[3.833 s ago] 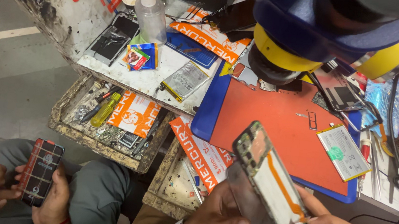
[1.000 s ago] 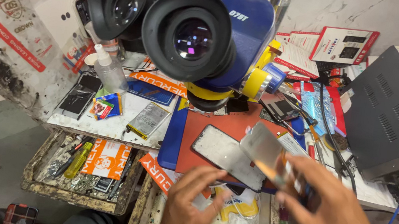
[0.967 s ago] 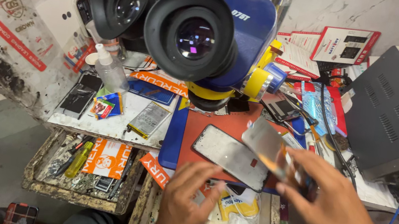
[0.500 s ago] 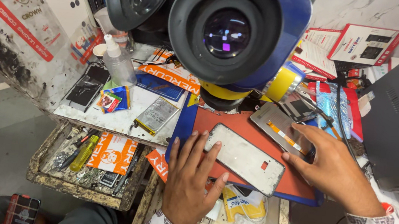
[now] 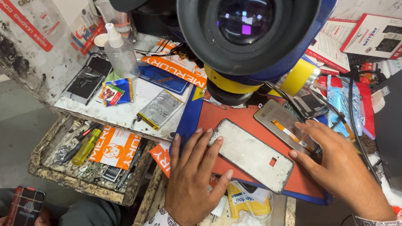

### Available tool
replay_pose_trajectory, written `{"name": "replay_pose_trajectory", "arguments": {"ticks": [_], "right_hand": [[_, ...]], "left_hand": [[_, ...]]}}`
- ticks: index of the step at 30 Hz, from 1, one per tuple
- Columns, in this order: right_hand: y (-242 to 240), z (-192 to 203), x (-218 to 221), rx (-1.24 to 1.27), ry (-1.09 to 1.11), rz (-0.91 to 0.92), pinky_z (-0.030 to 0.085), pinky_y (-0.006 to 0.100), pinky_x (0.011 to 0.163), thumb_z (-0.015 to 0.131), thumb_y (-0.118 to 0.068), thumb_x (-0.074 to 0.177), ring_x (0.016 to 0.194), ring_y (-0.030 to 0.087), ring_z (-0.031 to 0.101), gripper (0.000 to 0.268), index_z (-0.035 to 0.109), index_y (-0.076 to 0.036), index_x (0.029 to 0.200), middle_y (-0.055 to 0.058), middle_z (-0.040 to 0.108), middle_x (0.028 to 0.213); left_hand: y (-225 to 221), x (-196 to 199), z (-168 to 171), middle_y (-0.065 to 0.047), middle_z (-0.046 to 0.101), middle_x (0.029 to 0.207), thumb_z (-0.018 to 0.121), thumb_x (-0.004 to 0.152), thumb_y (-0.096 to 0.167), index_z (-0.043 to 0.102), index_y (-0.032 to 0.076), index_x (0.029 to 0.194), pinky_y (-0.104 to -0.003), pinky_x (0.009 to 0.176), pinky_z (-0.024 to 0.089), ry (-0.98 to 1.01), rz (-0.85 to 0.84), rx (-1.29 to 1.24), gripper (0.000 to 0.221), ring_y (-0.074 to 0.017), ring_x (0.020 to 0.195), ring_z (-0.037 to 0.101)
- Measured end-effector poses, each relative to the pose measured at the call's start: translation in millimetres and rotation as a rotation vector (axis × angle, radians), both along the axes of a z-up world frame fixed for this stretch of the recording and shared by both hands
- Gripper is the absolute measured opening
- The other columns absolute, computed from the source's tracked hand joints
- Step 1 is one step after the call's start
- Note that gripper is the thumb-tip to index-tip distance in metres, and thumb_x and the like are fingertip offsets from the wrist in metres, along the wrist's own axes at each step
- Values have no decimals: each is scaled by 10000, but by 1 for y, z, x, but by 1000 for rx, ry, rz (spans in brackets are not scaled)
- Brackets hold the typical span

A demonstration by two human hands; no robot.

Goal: The person cleans the interior of a mobile phone frame and scrapes away residue from its edges using a thin metal tool.

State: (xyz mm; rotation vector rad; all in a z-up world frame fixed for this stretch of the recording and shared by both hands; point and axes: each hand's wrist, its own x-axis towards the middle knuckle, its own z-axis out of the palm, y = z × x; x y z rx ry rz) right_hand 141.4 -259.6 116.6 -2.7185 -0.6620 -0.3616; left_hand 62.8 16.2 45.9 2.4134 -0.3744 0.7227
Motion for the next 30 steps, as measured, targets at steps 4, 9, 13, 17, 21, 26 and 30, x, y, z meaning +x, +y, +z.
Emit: {"name": "replay_pose_trajectory", "arguments": {"ticks": [4,9,13,17,21,26,30], "right_hand": [[15,5,-33,59,-109,-71,484,437,1037,734,-278,847,1251,359,613,483,656,-76,1278,192,634,1356],[62,-3,-66,107,-19,-8,483,444,980,764,-311,782,1203,361,607,556,652,-60,1265,186,633,1306],[74,-3,-67,95,-39,-16,476,462,976,802,-318,749,1201,381,594,601,654,-36,1259,194,627,1296],[77,-4,-81,233,-87,-99,491,453,972,850,-289,690,1190,381,619,634,656,-25,1233,199,655,1275],[82,-20,-112,349,-130,-206,506,452,994,887,-287,651,1187,369,658,667,667,-46,1233,184,693,1249],[71,-72,-157,470,-153,-216,496,458,1045,918,-343,612,1206,325,686,700,669,-82,1212,129,698,1264],[46,-130,-176,366,-89,-83,507,425,1042,904,-344,661,1254,331,652,722,647,-122,1298,134,640,1394]], "left_hand": [[0,0,-1,-189,487,1506,662,934,376,475,38,1474,-621,1214,149,4,3,-20,664,-359,1456,388],[0,-2,0,-192,488,1499,662,923,362,480,26,1458,-620,1209,160,5,11,-15,657,-364,1453,388],[1,-3,3,-183,494,1507,675,918,341,488,24,1444,-619,1212,170,-8,15,-29,642,-366,1454,397],[0,-8,4,-182,480,1545,673,924,306,474,10,1456,-601,1243,187,-57,5,-89,641,-363,1485,393],[-8,-24,-2,-202,453,1613,651,965,304,411,22,1530,-507,1288,307,-72,-63,-465,675,-342,1552,415],[-31,-48,-44,-301,285,1682,626,984,453,182,-15,1630,-546,1263,240,62,-322,-1242,913,-417,1551,336],[-57,-64,-80,-375,318,1610,502,946,714,180,10,1671,-589,1180,391,200,-465,-1895,1061,-471,1409,466]]}}
